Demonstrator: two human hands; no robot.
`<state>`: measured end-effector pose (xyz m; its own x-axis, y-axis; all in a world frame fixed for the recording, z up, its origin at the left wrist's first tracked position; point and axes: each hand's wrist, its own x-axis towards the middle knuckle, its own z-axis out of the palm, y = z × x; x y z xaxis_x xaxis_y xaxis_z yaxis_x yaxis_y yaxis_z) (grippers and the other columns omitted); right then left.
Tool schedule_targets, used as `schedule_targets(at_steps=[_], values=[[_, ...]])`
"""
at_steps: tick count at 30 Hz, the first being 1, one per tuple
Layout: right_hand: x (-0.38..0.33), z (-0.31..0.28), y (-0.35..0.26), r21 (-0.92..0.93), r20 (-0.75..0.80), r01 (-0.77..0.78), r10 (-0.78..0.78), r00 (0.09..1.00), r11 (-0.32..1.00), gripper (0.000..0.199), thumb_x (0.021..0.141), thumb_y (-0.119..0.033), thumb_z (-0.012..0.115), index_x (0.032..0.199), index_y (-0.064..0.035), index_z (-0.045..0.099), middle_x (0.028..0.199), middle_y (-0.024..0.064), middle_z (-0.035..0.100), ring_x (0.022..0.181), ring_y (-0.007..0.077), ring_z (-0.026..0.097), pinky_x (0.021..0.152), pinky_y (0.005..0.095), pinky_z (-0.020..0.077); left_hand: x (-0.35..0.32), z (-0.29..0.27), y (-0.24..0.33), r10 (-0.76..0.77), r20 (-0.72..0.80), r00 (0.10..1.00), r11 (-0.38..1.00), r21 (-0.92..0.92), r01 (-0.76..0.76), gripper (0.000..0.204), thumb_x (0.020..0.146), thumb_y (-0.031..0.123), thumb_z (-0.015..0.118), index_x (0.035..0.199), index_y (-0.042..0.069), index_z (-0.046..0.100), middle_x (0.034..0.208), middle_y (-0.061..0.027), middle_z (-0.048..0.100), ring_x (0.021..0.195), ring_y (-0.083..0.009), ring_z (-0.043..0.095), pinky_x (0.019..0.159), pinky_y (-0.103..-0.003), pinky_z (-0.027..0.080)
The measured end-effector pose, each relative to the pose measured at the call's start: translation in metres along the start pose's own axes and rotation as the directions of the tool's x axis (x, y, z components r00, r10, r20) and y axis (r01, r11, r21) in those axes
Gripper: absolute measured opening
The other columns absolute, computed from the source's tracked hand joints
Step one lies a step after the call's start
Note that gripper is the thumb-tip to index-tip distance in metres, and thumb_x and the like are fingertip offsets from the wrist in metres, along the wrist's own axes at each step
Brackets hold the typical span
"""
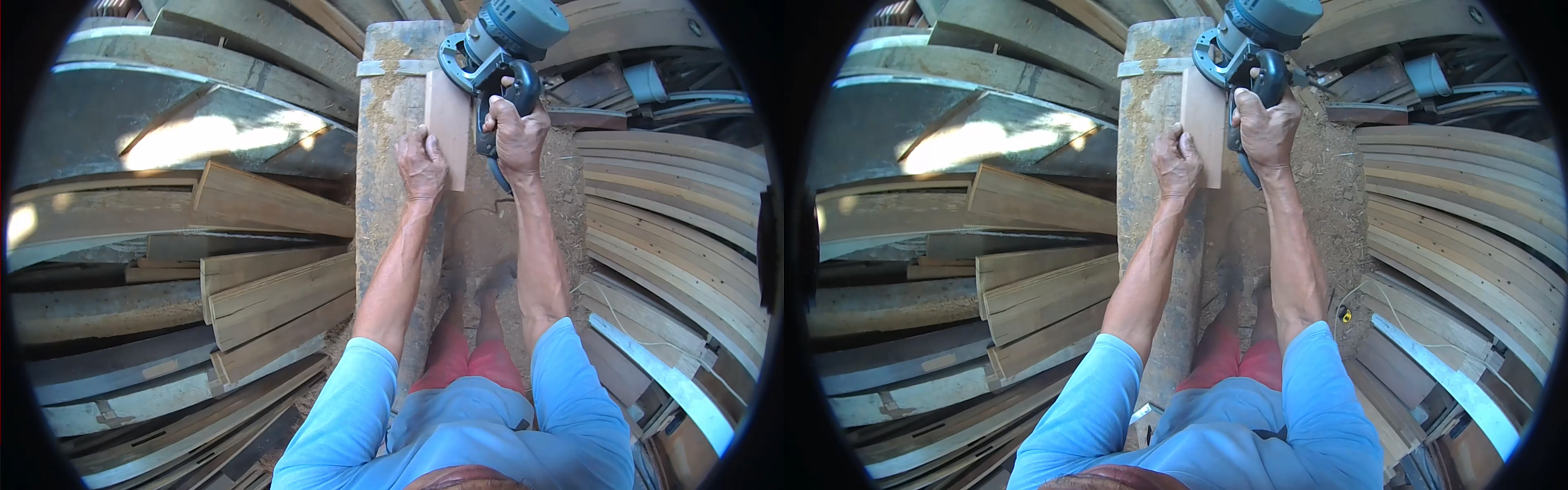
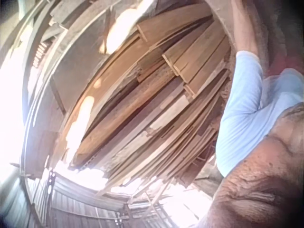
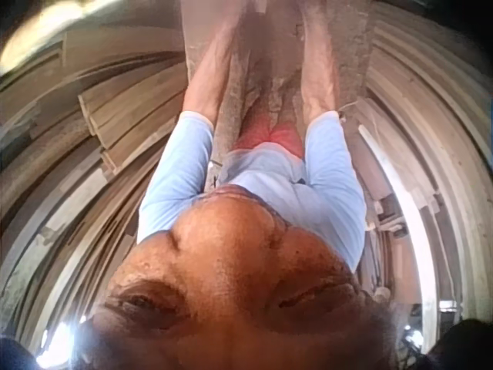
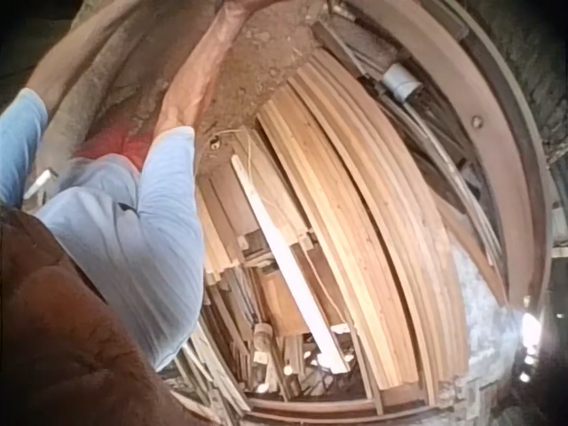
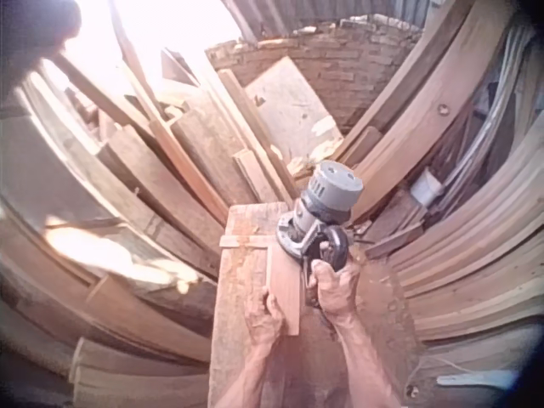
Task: The person uses a handheld router to shape a piece of wood and then measures the grooves using a metal square.
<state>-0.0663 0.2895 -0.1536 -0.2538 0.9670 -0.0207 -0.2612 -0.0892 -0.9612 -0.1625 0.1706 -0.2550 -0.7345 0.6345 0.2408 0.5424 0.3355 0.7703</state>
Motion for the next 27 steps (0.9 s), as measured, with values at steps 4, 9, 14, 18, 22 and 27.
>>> schedule_targets(at_steps=[4, 9, 14, 18, 22, 27], values=[[-0.007, -0.027, -0.022, 0.300, -0.096, -0.106, 0.141, 0.985, 0.948, 0.029, 0.088, -0.003, 0.064, 0.116, -0.0016, 0.056, 0.069, 0.0016, 0.056, 0.055, 0.0109, 0.055, 0.054, 0.0290, 0.0524, -0.001, 0.003, -0.003, -0.017, -0.002, 1.000, 1.000, 0.001, 0.017, 0.020, 0.090, 0.009, 0.060, 0.108, 0.001, 0.063, 0.096, -0.0212, 0.063, 0.092, -0.0402, 0.057, 0.085, -0.050, 0.045], [-0.017, -0.101, -0.005, 0.606, -0.207, -0.205, 0.401, 0.892, 0.768, 0.014, 0.089, -0.010, 0.065, 0.103, -0.0098, 0.060, 0.070, -0.0020, 0.052, 0.060, 0.0114, 0.054, 0.060, 0.0351, 0.0525, -0.001, 0.003, 0.000, -0.057, 0.040, 0.998, 0.998, 0.027, 0.056, 0.020, 0.092, 0.010, 0.059, 0.109, 0.000, 0.063, 0.094, -0.0210, 0.063, 0.092, -0.0391, 0.058, 0.085, -0.049, 0.046], [-0.038, -0.210, 0.077, 0.728, -0.198, -0.302, 0.611, 0.766, 0.615, 0.022, 0.091, -0.015, 0.062, 0.073, -0.0145, 0.049, 0.064, -0.0024, 0.049, 0.059, 0.0130, 0.051, 0.064, 0.0368, 0.0491, -0.002, -0.002, 0.001, -0.090, 0.072, 0.993, 0.995, 0.057, 0.086, 0.022, 0.095, 0.010, 0.058, 0.113, -0.002, 0.063, 0.095, -0.0206, 0.064, 0.091, -0.0366, 0.062, 0.083, -0.046, 0.049], [-0.064, -0.288, 0.155, 0.787, -0.191, -0.302, 0.678, 0.709, 0.538, 0.025, 0.086, -0.011, 0.065, 0.067, -0.0136, 0.049, 0.060, -0.0015, 0.051, 0.058, 0.0127, 0.054, 0.065, 0.0354, 0.0484, 0.002, 0.001, 0.000, -0.100, 0.102, 0.990, 0.994, 0.063, 0.094, 0.024, 0.098, 0.009, 0.055, 0.117, -0.003, 0.061, 0.099, -0.0212, 0.065, 0.093, -0.0331, 0.064, 0.085, -0.043, 0.050], [-0.077, -0.342, 0.213, 0.831, -0.318, -0.238, 0.781, 0.538, 0.502, 0.023, 0.090, -0.008, 0.056, 0.069, -0.0126, 0.048, 0.059, -0.0016, 0.049, 0.054, 0.0133, 0.051, 0.060, 0.0356, 0.0481, 0.001, -0.004, 0.004, -0.100, 0.105, 0.989, 0.989, 0.116, 0.088, 0.031, 0.100, 0.010, 0.052, 0.129, -0.002, 0.055, 0.103, -0.0200, 0.067, 0.096, -0.0277, 0.066, 0.086, -0.038, 0.052], [-0.078, -0.404, 0.266, 0.867, -0.393, -0.138, 0.828, 0.399, 0.478, 0.021, 0.090, -0.006, 0.054, 0.071, -0.0104, 0.046, 0.060, 0.0011, 0.047, 0.054, 0.0172, 0.049, 0.061, 0.0369, 0.0481, 0.000, -0.005, 0.028, -0.130, 0.173, 0.976, 0.976, 0.198, 0.095, 0.036, 0.105, 0.013, 0.046, 0.140, 0.002, 0.043, 0.104, -0.0112, 0.064, 0.093, -0.0164, 0.061, 0.084, -0.031, 0.050]])
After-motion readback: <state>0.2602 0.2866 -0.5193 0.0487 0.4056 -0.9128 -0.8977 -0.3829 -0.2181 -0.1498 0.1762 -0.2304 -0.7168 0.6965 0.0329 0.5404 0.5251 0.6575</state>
